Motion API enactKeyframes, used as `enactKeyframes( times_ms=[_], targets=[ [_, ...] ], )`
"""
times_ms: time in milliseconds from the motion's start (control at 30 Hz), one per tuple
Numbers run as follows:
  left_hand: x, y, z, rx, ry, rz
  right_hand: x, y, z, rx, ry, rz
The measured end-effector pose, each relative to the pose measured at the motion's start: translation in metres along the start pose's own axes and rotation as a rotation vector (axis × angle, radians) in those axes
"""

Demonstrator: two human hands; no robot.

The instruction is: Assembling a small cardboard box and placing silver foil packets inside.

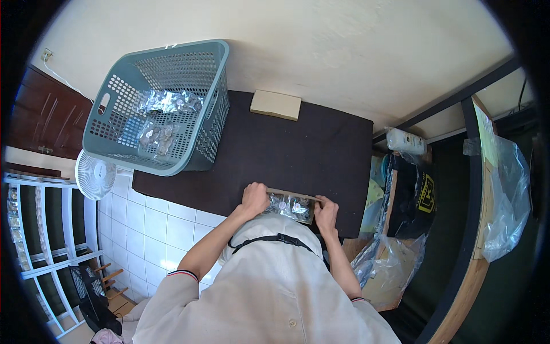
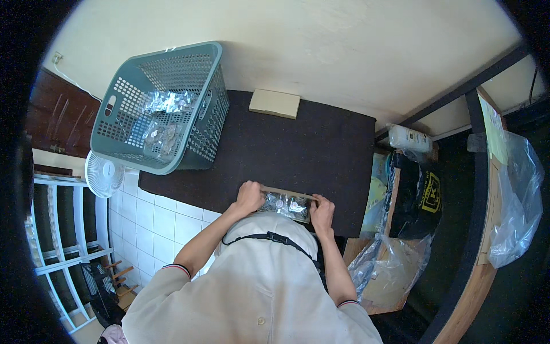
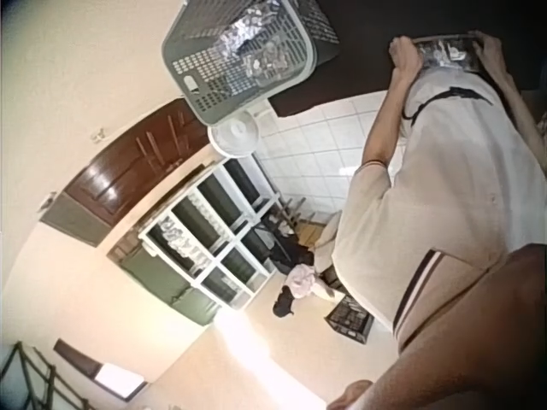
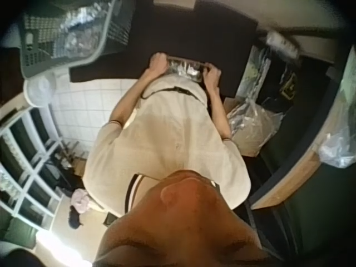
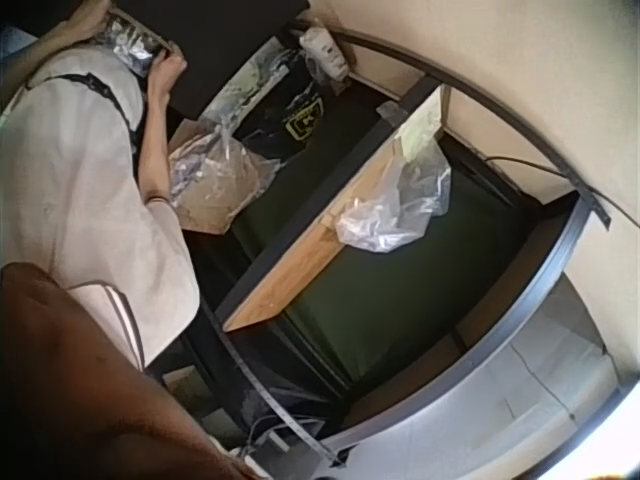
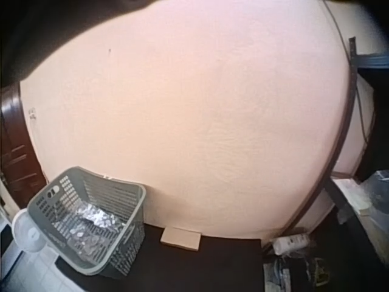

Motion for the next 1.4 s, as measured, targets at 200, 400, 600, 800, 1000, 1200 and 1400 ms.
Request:
enactKeyframes(
  times_ms=[200, 400, 600, 800, 1000, 1200, 1400],
  targets=[
    [-0.012, -0.016, 0.026, -0.206, 0.085, -0.100, -0.008, 0.014, 0.026, 0.155, 0.145, -0.168],
    [-0.012, -0.014, 0.042, -0.234, 0.213, -0.111, -0.004, 0.018, 0.032, 0.356, 0.172, -0.041],
    [-0.009, -0.012, 0.021, -0.194, 0.139, -0.097, 0.003, 0.033, 0.015, 0.320, 0.088, -0.268],
    [0.022, 0.001, 0.010, -0.057, -0.126, -0.163, 0.011, 0.016, 0.002, 0.318, -0.024, -0.162],
    [0.008, -0.011, 0.019, -0.256, -0.052, -0.340, 0.006, 0.022, 0.022, 0.348, 0.113, -0.280],
    [0.012, -0.003, 0.011, -0.140, -0.017, -0.283, 0.008, 0.020, 0.022, 0.367, 0.097, -0.245],
    [0.009, 0.002, -0.002, 0.013, 0.069, -0.219, 0.013, 0.016, 0.007, 0.301, -0.024, -0.088]
  ],
)
Point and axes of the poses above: each hand's wrist, its own z-axis towards the middle knuckle, its own x-axis out of the palm, y = z × x, the point moved 2 cm from there along z, towards the middle knuckle, and after that the axes turned 8 degrees about -x, right-handed, at the moved point
